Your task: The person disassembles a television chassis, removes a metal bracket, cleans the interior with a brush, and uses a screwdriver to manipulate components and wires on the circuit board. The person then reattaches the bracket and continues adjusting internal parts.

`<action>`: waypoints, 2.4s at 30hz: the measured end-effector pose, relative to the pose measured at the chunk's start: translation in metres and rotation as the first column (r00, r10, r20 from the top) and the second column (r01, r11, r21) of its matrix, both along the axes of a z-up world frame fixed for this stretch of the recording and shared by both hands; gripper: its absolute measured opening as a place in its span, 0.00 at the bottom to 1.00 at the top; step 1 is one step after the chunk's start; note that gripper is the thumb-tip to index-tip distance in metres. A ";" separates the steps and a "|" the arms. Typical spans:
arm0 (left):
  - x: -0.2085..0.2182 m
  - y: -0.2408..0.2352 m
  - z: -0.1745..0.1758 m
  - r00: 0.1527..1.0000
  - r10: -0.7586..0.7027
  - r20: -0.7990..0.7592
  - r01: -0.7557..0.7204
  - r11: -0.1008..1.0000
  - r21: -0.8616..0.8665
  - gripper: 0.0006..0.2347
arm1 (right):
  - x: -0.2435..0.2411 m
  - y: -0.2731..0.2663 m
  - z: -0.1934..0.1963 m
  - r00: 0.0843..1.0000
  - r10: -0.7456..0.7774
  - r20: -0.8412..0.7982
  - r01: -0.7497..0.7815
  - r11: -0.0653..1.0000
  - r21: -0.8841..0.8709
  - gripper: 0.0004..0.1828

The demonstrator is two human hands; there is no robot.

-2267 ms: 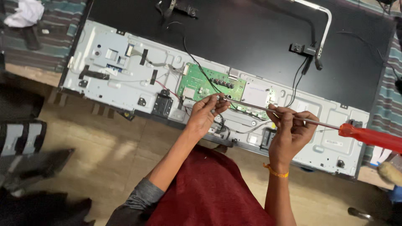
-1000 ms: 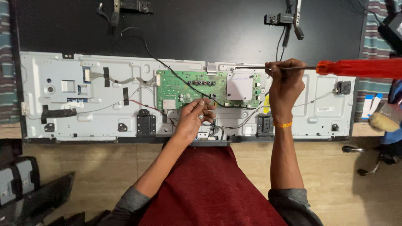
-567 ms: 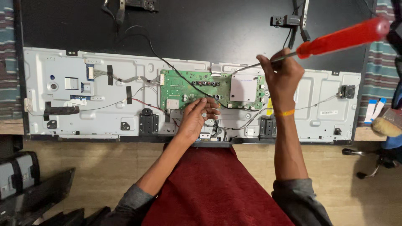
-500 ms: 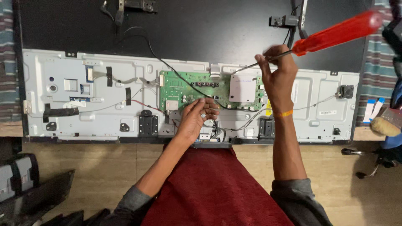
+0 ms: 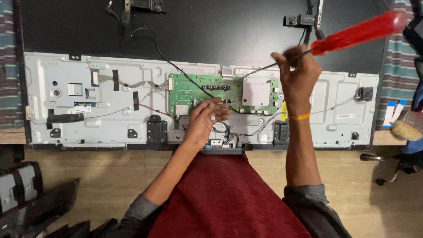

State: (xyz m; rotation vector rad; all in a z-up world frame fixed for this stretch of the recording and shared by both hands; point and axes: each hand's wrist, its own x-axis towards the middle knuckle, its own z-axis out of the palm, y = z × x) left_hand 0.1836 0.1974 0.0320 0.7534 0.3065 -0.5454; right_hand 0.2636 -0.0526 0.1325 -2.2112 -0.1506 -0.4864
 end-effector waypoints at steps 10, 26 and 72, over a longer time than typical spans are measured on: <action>-0.004 0.004 -0.002 0.997 -0.027 0.075 0.029 0.999 -0.023 0.12 | 0.003 0.002 0.009 0.996 0.072 -0.046 -0.061 0.977 0.203 0.10; -0.013 0.005 -0.008 0.997 0.040 0.060 -0.038 0.999 -0.032 0.14 | -0.009 0.007 -0.019 0.988 -0.135 0.073 0.136 0.991 -0.006 0.06; 0.060 0.123 -0.038 0.851 -0.488 0.195 -0.224 -0.001 0.975 0.16 | -0.003 0.000 -0.050 0.988 -0.125 0.095 0.121 0.991 0.048 0.03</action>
